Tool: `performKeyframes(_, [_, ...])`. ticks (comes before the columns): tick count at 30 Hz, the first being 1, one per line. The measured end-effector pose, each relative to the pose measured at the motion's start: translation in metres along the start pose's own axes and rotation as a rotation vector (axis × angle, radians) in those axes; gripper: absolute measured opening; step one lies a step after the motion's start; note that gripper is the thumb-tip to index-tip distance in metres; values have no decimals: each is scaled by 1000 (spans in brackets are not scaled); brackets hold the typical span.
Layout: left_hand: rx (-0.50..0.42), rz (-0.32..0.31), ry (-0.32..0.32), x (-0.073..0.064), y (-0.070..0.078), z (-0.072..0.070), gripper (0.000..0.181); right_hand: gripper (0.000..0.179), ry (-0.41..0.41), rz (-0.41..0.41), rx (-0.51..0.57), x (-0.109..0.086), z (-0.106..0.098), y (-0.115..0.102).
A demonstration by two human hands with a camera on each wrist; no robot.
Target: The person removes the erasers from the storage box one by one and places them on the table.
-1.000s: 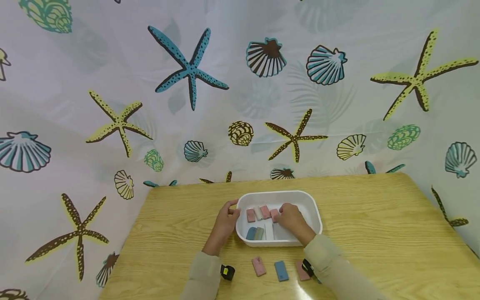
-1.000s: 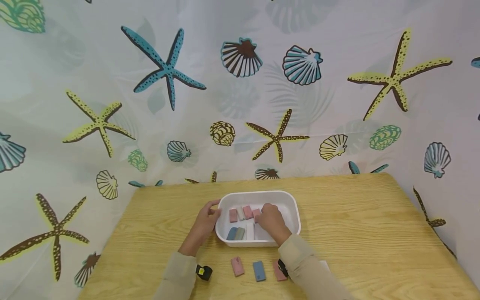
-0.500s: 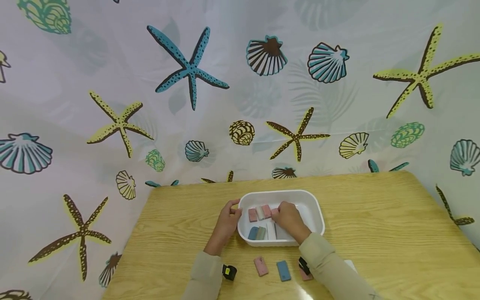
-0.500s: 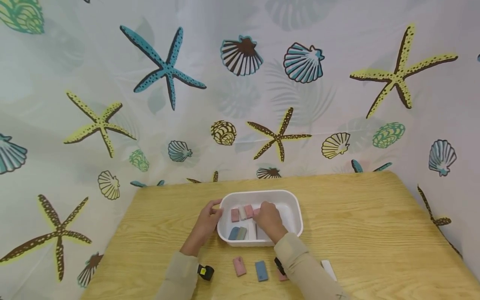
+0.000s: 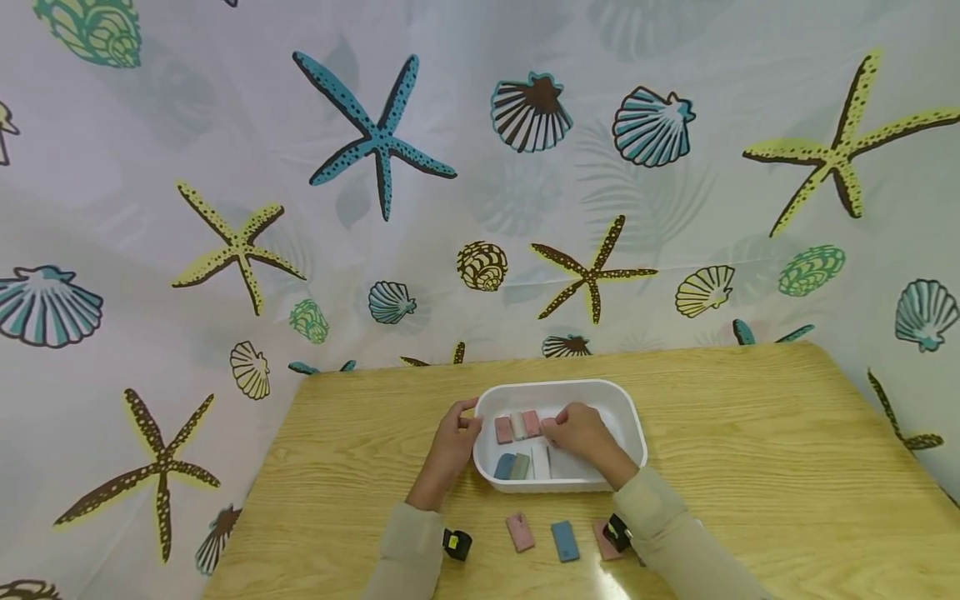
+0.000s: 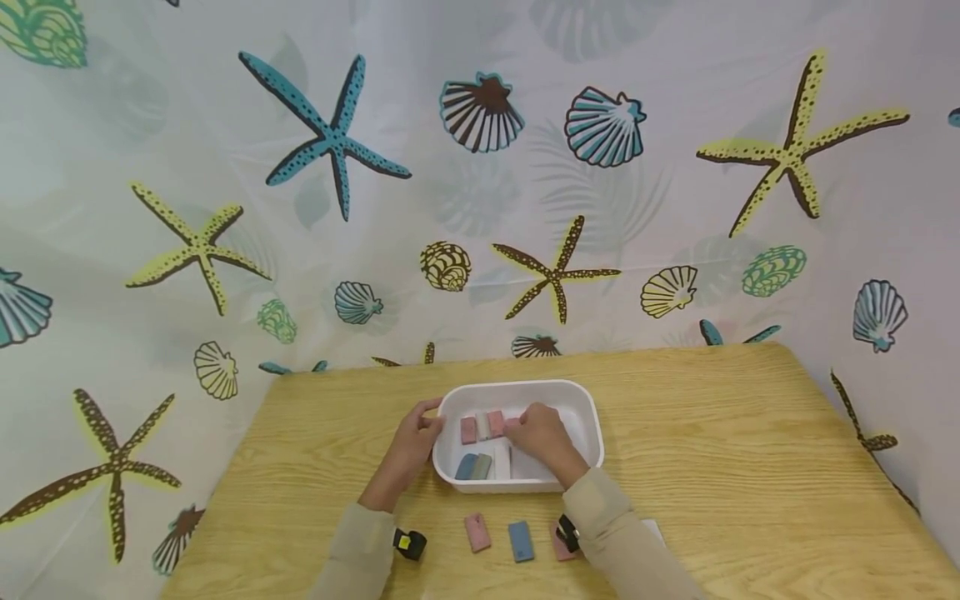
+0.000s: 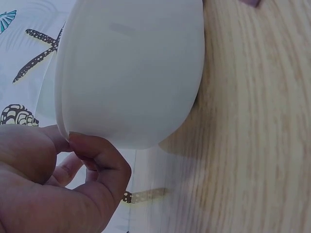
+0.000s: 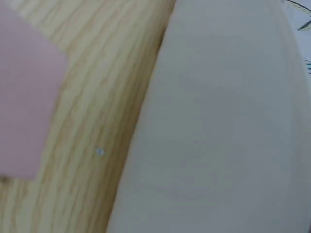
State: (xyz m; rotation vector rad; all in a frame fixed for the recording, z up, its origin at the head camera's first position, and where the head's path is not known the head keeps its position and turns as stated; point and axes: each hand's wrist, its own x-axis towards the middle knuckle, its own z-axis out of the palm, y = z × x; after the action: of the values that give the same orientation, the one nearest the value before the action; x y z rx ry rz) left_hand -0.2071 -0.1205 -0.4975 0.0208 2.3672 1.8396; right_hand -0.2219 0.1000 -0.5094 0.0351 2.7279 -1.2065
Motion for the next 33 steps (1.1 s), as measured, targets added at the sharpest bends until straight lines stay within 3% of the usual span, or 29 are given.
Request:
performKeyframes(4, [-3,-4,0,-3,5,1,38,29,-28,8,83,-9,-10,-5])
performKeyframes(11, [8,-6,25,11,-21,2,37,36,-77,18,271,-29,-26,-11])
performKeyframes(17, [42,-13,44,14,-27,3,37,41,-142,-19,392,-46,-38,-11])
performKeyframes(26, [10,-12,25,15,-25,2,38,40,-198,-34,489,-65,-47,-8])
performKeyframes(30, [1,-9,9,4,-6,1,39,40,-218,-33,509,-72,-50,-6])
performKeyframes(33, [14,-13,18,3,-6,2,38,37,-235,-33,517,-78,-51,-3])
